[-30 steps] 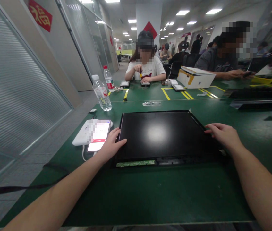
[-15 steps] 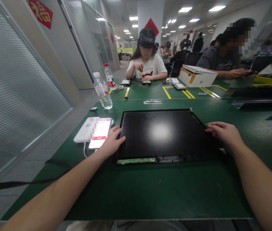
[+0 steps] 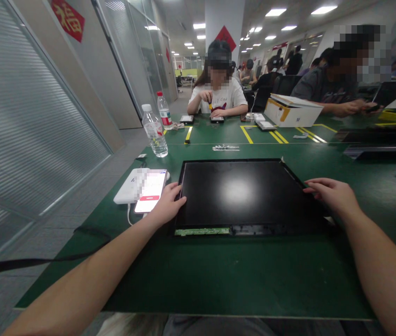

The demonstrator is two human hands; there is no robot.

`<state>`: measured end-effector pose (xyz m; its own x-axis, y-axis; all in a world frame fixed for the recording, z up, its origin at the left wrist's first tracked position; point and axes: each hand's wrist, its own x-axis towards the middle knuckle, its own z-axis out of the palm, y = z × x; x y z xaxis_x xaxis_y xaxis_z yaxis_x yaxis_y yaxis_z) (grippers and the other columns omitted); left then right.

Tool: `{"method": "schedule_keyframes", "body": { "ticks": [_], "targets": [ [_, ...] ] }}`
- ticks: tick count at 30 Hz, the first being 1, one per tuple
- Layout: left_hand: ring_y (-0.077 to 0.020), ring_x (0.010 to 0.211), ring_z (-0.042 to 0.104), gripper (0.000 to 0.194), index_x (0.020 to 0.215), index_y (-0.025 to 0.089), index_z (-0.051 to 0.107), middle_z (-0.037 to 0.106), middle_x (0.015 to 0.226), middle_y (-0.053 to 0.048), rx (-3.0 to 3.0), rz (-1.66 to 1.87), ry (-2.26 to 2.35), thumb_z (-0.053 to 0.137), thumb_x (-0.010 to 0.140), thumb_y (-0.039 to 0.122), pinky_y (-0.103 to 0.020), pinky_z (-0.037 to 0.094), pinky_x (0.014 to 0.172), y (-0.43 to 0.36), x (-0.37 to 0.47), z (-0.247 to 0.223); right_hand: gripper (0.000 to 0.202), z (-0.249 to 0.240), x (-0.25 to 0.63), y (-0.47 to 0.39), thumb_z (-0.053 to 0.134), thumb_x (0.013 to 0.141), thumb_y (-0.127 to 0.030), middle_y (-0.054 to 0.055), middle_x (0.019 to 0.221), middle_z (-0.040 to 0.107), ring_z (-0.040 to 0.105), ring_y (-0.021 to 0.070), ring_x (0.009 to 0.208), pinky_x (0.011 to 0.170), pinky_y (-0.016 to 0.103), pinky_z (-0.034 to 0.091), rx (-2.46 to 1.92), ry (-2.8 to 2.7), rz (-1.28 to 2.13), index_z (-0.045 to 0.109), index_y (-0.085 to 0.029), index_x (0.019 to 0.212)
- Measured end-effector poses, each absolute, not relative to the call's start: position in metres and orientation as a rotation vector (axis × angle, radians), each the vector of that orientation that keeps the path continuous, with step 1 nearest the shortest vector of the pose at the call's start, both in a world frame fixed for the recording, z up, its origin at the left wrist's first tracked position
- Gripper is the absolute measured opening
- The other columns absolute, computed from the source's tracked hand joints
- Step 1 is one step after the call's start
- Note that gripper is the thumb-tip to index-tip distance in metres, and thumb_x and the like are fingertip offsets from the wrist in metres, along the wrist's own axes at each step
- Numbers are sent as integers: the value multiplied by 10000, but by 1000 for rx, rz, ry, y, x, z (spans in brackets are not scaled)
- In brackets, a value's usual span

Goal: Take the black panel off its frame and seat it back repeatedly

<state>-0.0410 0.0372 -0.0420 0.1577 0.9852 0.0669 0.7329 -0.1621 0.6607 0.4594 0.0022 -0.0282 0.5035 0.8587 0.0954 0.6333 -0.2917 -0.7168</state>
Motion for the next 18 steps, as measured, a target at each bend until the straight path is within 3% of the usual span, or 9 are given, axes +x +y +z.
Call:
{"method": "schedule_keyframes", "body": {
  "ticks": [4,8,12,15,18],
  "targets": [
    [-393,1530,390,548,1401,152,655,458,1600,-191,1975,669,1628,591,896,353,-559,274,1277,36,-40,-41,416,-22,453,1,650,713,-482,113,866,805,616,195,662,706,359,487,-2045,-1105,474,775,-184,975],
    [-372,1539,386,636,1501,190,560,441,1622,-168,2004,668,1603,612,895,375,-543,269,1277,34,-40,-42,376,-15,446,-1,631,724,-461,102,830,802,642,228,691,743,386,496,-2093,-1133,413,778,-192,942],
    [-403,1588,280,719,1583,176,453,307,1715,-202,2137,568,1556,610,925,417,-580,257,1269,26,-41,-36,368,-14,445,-2,625,759,-468,99,856,806,651,229,699,754,384,498,-2123,-1170,394,775,-199,960],
    [-427,1593,254,641,1533,151,535,282,1731,-214,2341,485,1488,601,944,396,-616,250,1261,20,-43,-25,359,-15,446,-2,625,768,-473,100,867,809,653,229,694,762,388,500,-2120,-1177,406,769,-204,958],
    [-423,1552,346,531,1430,228,659,428,1675,-167,2457,423,1304,645,943,438,-620,301,1241,15,-48,-12,354,-13,444,-1,620,762,-463,94,854,807,659,236,705,784,396,502,-2130,-1172,403,768,-205,955]
  ]
}}
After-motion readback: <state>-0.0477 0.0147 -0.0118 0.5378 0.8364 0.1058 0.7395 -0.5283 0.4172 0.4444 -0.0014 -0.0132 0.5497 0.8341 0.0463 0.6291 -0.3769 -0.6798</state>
